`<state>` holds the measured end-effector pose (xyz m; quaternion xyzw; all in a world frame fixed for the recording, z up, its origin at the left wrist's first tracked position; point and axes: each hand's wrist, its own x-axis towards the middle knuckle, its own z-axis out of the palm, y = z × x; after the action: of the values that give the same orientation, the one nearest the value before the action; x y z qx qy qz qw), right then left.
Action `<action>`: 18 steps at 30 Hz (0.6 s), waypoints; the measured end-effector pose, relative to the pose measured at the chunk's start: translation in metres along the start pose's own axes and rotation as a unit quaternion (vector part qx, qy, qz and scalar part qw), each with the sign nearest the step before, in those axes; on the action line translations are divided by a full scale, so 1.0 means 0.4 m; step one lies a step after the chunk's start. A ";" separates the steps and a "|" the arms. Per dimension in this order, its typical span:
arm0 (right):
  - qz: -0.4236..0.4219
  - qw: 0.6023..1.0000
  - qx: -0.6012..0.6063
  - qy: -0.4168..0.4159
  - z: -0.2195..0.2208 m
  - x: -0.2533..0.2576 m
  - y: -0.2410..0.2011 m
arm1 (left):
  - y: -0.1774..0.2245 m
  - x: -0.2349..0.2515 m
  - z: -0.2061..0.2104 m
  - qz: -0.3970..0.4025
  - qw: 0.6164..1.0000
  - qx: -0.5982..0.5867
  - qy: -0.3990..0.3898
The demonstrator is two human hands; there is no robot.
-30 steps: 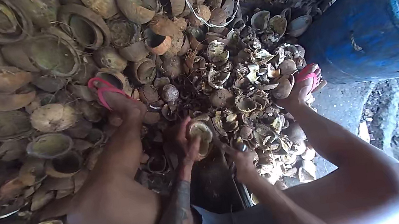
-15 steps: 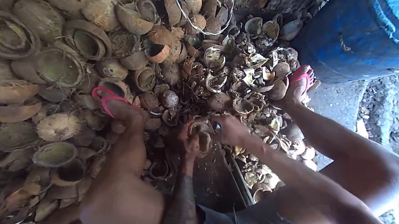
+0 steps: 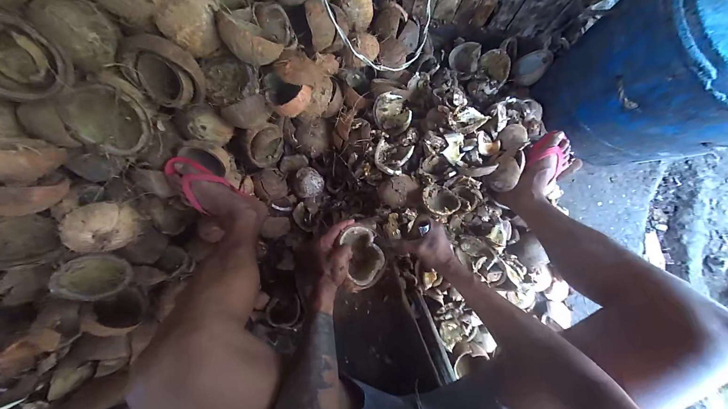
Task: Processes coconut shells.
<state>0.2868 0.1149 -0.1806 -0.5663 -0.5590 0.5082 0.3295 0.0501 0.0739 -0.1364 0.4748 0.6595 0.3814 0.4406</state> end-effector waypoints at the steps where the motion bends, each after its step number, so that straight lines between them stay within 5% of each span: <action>1: 0.010 0.999 0.030 -0.009 -0.002 -0.028 0.012 | -0.005 0.000 0.001 0.009 1.000 0.016 0.018; 5: 0.125 0.975 0.168 0.075 0.070 -0.196 -0.003 | -0.032 -0.016 0.000 0.043 0.990 0.049 0.123; 8: 0.333 0.895 0.237 0.181 0.142 -0.263 -0.132 | -0.035 -0.054 0.039 0.057 0.987 0.078 0.128; 10: 0.383 0.872 0.206 0.222 0.153 -0.243 -0.144 | -0.058 -0.048 0.066 0.097 0.979 0.081 0.160; 14: 0.266 0.948 0.116 0.133 0.082 -0.132 -0.030 | -0.078 -0.034 0.080 0.153 0.975 0.030 0.159; 18: 0.174 0.984 -0.029 -0.019 -0.003 -0.004 -0.039 | -0.085 -0.048 0.080 0.148 0.976 0.053 0.150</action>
<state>0.2836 0.1163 -0.1653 -0.6544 -0.4723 0.5524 0.2085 0.0735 0.0495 -0.1738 0.5271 0.6602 0.4736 0.2492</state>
